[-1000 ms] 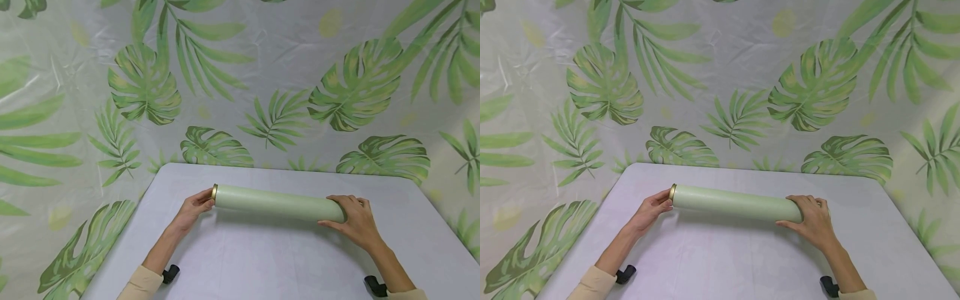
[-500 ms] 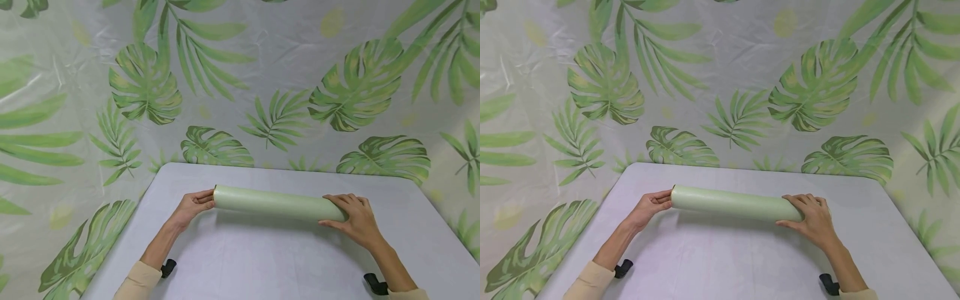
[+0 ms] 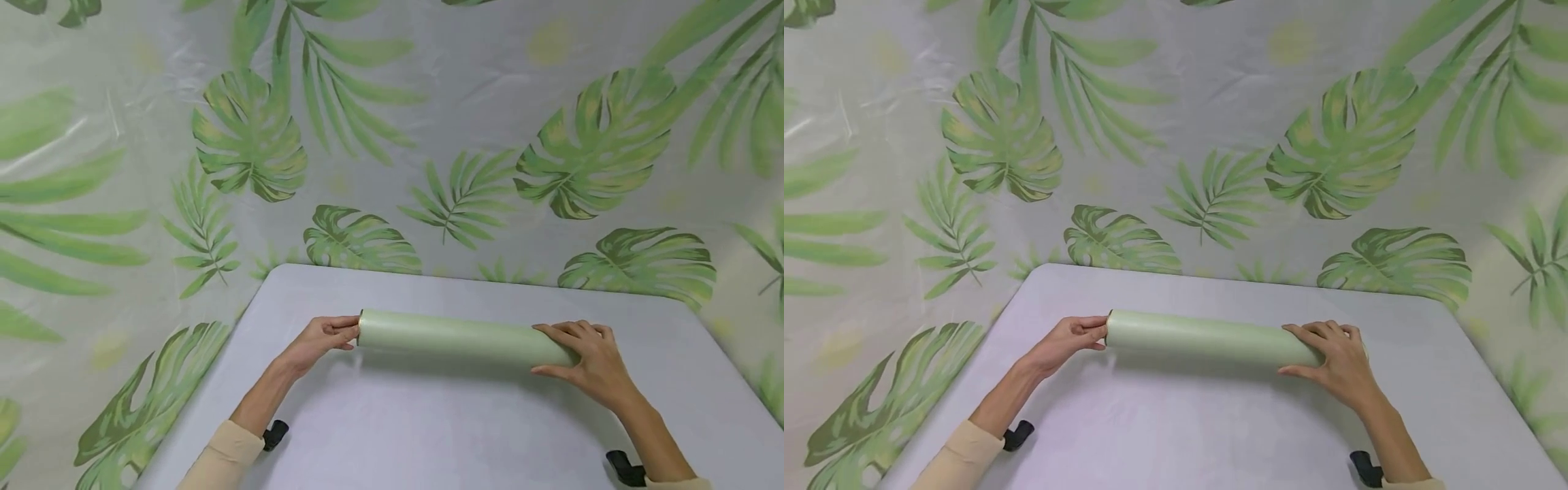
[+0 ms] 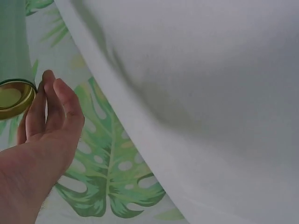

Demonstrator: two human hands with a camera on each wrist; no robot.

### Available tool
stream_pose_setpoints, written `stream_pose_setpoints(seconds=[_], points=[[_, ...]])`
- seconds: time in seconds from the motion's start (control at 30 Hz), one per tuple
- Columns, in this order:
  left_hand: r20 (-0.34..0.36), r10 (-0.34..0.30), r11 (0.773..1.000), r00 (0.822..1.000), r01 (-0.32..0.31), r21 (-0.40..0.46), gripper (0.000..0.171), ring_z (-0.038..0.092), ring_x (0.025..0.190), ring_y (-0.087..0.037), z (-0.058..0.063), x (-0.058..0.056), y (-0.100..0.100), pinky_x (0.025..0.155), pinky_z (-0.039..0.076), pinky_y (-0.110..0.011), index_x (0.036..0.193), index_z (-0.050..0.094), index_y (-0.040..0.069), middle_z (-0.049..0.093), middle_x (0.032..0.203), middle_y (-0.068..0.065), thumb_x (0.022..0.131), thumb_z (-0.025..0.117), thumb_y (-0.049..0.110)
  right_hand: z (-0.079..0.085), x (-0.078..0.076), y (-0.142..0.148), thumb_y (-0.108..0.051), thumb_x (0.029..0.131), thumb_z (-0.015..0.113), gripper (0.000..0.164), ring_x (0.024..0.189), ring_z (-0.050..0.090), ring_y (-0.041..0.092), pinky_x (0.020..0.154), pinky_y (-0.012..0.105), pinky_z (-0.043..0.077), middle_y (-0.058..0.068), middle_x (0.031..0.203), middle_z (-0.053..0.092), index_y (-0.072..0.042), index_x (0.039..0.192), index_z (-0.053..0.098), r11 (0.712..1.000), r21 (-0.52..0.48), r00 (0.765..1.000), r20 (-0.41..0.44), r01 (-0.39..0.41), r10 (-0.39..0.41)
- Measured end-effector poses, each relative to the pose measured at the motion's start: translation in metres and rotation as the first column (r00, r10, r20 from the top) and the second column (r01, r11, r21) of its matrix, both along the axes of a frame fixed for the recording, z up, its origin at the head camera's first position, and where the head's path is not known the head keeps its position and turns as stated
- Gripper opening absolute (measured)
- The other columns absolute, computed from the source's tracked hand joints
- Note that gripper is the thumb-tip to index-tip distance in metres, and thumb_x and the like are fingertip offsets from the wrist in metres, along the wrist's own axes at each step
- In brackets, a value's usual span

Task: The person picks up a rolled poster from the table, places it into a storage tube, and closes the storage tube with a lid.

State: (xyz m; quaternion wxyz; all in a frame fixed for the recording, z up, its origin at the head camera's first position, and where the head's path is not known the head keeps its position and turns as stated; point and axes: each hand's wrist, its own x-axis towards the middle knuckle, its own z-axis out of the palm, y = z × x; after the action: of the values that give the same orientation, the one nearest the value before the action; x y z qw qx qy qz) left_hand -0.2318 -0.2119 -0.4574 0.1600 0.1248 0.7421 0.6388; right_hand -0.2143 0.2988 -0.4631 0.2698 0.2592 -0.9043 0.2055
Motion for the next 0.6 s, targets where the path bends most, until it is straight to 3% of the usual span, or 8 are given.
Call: stream_pose_setpoints(seconds=[0.23,0.47,0.6], points=[[0.040,0.040,0.999,0.998,-0.040,-0.003,0.057,0.070,0.116,-0.015,-0.007,-0.003,0.003,0.095,0.060,-0.036,0.144,0.054,-0.008,0.056,0.148,-0.025,0.101,0.070,0.024,0.000,0.000,0.000,-0.042,0.057,0.097,0.081,0.101,0.061,0.025,0.091,0.053,0.035,0.001,0.107,0.072,-0.029,0.132,0.072,0.999,0.039,0.999,-0.029,-0.023,0.024],[0.038,0.015,1.000,0.999,-0.015,0.006,0.060,0.071,0.112,-0.015,-0.017,0.001,0.000,0.095,0.060,-0.039,0.146,0.051,-0.010,0.054,0.147,-0.029,0.101,0.070,0.024,0.004,-0.003,-0.001,-0.047,0.057,0.095,0.079,0.099,0.062,0.023,0.089,0.050,0.036,0.000,0.104,0.072,-0.028,0.130,0.073,0.996,0.077,0.998,-0.041,-0.042,0.045],[0.043,0.027,1.000,0.999,-0.027,-0.008,0.061,0.071,0.109,-0.014,-0.015,0.002,0.000,0.094,0.060,-0.036,0.148,0.048,-0.010,0.056,0.147,-0.028,0.102,0.068,0.025,0.003,-0.004,-0.002,-0.047,0.059,0.095,0.079,0.101,0.062,0.024,0.088,0.048,0.035,0.000,0.107,0.073,-0.031,0.133,0.071,0.996,0.088,0.999,-0.013,-0.032,0.034]])
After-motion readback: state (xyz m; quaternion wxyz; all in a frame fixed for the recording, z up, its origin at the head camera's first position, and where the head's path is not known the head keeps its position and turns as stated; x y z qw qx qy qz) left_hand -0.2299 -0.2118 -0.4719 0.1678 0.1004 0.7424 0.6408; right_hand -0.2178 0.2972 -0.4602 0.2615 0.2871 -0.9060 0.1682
